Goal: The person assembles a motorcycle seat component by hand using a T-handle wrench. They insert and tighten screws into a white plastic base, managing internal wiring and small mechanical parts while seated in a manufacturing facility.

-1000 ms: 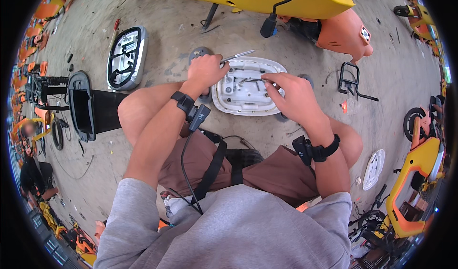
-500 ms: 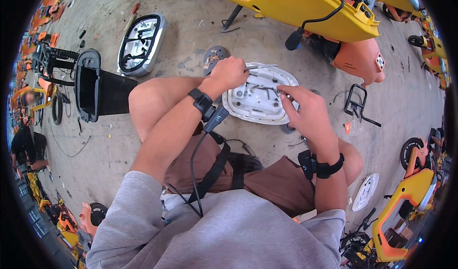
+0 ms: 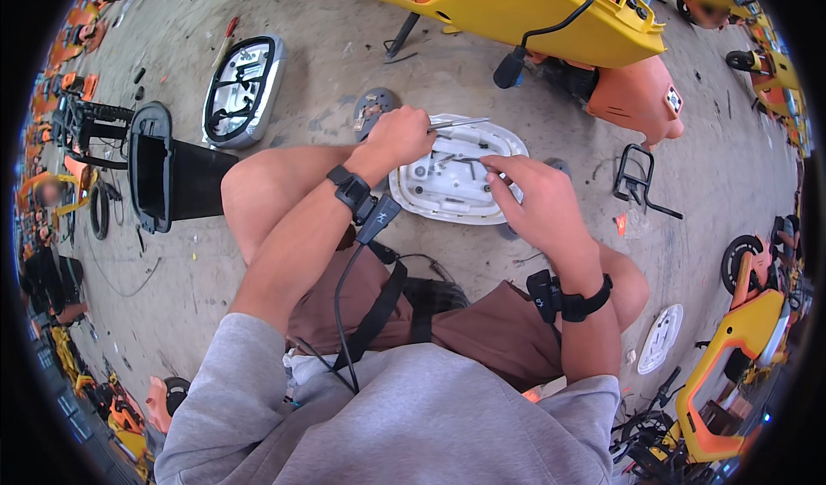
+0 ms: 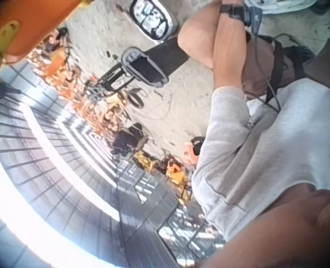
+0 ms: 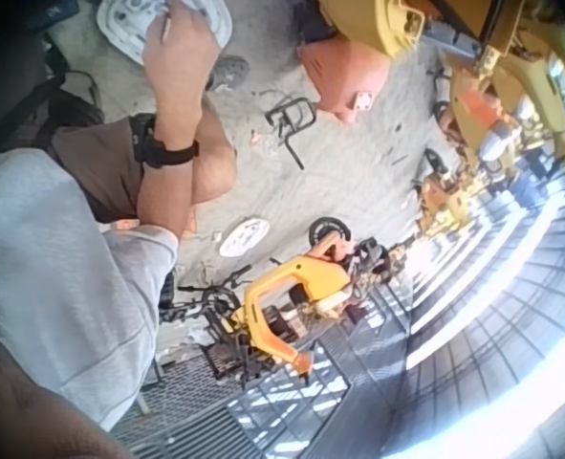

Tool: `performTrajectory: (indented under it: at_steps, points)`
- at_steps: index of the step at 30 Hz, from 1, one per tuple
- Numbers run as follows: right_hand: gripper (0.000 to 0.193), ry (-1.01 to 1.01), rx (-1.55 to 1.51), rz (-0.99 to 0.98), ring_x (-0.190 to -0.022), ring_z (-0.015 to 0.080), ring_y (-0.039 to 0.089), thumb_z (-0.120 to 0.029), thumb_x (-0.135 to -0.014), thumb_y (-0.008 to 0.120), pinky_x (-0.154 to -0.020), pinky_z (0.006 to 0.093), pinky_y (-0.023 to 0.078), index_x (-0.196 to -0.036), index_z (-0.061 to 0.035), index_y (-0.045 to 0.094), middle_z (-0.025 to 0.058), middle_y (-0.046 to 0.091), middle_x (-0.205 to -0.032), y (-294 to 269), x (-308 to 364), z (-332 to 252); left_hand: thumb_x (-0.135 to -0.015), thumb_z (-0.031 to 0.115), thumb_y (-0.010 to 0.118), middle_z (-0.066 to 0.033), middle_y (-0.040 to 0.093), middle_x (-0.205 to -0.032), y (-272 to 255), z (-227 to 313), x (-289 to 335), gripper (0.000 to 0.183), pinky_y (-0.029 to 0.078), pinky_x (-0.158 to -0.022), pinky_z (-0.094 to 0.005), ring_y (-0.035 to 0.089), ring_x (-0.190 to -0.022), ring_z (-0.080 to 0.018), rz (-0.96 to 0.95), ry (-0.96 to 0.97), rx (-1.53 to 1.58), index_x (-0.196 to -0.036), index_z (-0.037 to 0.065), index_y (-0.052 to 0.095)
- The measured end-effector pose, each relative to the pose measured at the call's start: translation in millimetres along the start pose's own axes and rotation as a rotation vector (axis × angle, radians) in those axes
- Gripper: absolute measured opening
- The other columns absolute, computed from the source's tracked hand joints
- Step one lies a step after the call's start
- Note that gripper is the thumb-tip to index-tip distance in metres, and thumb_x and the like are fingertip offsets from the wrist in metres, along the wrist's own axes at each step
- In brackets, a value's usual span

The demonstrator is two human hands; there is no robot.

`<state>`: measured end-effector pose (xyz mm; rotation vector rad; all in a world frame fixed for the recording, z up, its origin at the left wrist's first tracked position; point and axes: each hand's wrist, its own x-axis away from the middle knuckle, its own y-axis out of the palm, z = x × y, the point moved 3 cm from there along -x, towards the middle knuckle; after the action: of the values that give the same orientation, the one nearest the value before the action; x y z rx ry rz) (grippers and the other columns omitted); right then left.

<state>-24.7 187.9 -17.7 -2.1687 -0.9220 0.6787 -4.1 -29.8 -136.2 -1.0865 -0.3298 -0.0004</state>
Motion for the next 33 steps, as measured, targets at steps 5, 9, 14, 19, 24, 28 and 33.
performTrajectory:
  at_steps: [5,9,14,19,24,28,33]
  points:
    - [0.016,0.008,0.034,-0.028,-0.073,0.0316,0.066,-0.012,-0.088,0.064,-0.066,0.0401,0.053,-0.102,-0.0071,0.072,0.0113,0.069,-0.082,0,1,0,-0.088,0.031,0.063,-0.0253,0.069,-0.08,1,1,-1,0.034,0.056,-0.078,-0.0479,0.068,-0.079,-0.0421,0.031,0.013,-0.041,-0.085,-0.001,0.074]
    - [0.016,0.014,0.049,-0.051,-0.074,0.0316,0.066,-0.012,-0.088,0.064,-0.068,0.04,0.053,-0.101,-0.0074,0.072,0.0106,0.069,-0.083,4,3,3,-0.088,0.033,0.061,-0.0241,0.069,-0.079,1,3,0,0.034,0.055,-0.079,-0.0481,0.068,-0.078,-0.0416,0.041,0.045,-0.09,-0.085,0.001,0.074]
    - [0.016,0.027,0.056,-0.083,-0.075,0.0295,0.067,-0.01,-0.089,0.067,-0.066,0.037,0.053,-0.103,-0.0055,0.072,0.0119,0.071,-0.088,5,2,4,-0.089,0.033,0.06,-0.0221,0.069,-0.077,1,1,-1,0.034,0.053,-0.082,-0.0492,0.068,-0.075,-0.0413,0.049,0.052,-0.103,-0.083,0.003,0.074]
    - [0.016,0.02,0.054,-0.084,-0.074,0.0297,0.067,-0.011,-0.089,0.066,-0.066,0.0373,0.053,-0.103,-0.0054,0.072,0.0119,0.071,-0.087,5,-1,3,-0.09,0.033,0.058,-0.0204,0.069,-0.073,5,-1,0,0.034,0.051,-0.082,-0.0496,0.066,-0.072,-0.0409,0.074,0.083,-0.125,-0.08,0.004,0.073]
    - [0.016,0.02,0.052,-0.086,-0.074,0.0305,0.067,-0.011,-0.089,0.066,-0.065,0.0376,0.053,-0.103,-0.0053,0.072,0.0121,0.071,-0.087,6,-1,4,-0.088,0.027,0.056,-0.0219,0.07,-0.079,-1,2,2,0.03,0.055,-0.073,-0.0475,0.069,-0.077,-0.0389,0.068,0.095,-0.159,-0.082,0.003,0.073]
    - [0.016,0.013,0.029,-0.069,-0.074,0.0312,0.068,-0.011,-0.089,0.066,-0.066,0.0383,0.053,-0.103,-0.0048,0.072,0.0131,0.071,-0.087,6,-2,4,-0.089,0.034,0.059,-0.021,0.069,-0.074,1,-1,0,0.033,0.051,-0.082,-0.0489,0.066,-0.072,-0.0413,0.087,0.114,-0.138,-0.082,0.004,0.072]
    - [0.017,0.003,0.034,-0.09,-0.078,0.0325,0.067,-0.011,-0.089,0.065,-0.07,0.039,0.054,-0.104,-0.0045,0.071,0.0139,0.071,-0.089,9,3,5,-0.086,0.033,0.061,-0.0199,0.069,-0.075,11,-3,4,0.03,0.054,-0.074,-0.0483,0.068,-0.074,-0.0392,0.043,0.183,-0.166,-0.087,0.005,0.07]
